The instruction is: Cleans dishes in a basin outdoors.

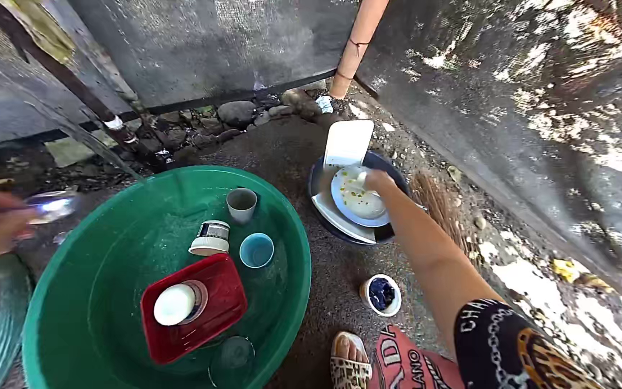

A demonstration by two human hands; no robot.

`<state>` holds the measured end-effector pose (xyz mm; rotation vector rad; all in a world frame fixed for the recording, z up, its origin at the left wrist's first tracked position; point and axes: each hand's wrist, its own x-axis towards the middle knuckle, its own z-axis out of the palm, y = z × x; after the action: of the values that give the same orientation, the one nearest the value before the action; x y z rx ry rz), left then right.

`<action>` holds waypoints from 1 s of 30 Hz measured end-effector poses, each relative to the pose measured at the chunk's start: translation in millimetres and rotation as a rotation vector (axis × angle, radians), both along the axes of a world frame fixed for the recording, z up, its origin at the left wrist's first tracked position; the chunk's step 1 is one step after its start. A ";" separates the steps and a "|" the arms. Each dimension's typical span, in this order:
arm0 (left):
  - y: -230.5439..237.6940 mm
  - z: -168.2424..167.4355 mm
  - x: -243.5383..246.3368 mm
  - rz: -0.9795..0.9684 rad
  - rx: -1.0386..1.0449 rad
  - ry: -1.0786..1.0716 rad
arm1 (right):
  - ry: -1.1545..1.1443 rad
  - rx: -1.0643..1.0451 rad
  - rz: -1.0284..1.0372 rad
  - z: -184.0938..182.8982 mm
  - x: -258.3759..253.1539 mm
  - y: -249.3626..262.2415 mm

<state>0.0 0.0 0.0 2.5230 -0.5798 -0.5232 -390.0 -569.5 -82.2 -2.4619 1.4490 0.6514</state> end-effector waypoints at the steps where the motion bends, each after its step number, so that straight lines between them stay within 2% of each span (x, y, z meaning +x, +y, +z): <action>1: -25.3 5.2 -9.2 -0.083 0.099 0.074 | -0.037 0.024 -0.013 -15.2 -20.8 -10.5; 4: -79.5 -6.3 -16.1 -0.350 0.309 0.142 | -0.219 0.022 -0.108 -50.3 -48.7 -8.8; 7: -103.9 -38.2 -11.0 -0.487 0.332 0.142 | -0.100 0.064 -0.071 -58.7 -39.4 10.2; 11: -130.8 -40.0 -11.5 -0.416 0.273 0.221 | 0.099 0.265 0.139 0.7 -17.8 29.7; 14: -146.2 -33.8 -11.0 -0.227 0.042 0.251 | 0.301 0.328 0.269 74.5 3.0 47.3; 16: -154.3 -25.5 -12.5 -0.110 -0.123 0.285 | 0.268 0.331 0.360 120.8 20.2 70.8; 18: -157.7 -21.8 -10.8 -0.031 -0.256 0.317 | 0.154 0.369 0.548 139.3 35.0 91.5; 21: -162.4 -15.3 -11.2 0.063 -0.409 0.378 | 0.038 0.386 0.769 117.6 54.7 143.3; 25: -161.8 -12.3 -4.8 0.176 -0.495 0.393 | 0.051 0.196 0.771 70.9 66.5 223.7; 28: -157.2 -16.1 2.2 0.285 -0.587 0.390 | -0.102 0.291 0.810 60.2 79.6 211.3; 30: -152.4 -17.8 3.5 0.327 -0.634 0.396 | -0.327 0.347 0.675 59.4 86.7 170.1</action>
<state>3.5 -152.4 -17.8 1.7976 -0.1391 -0.5818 -303.4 -399.3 -22.8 -2.5787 0.3337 0.5118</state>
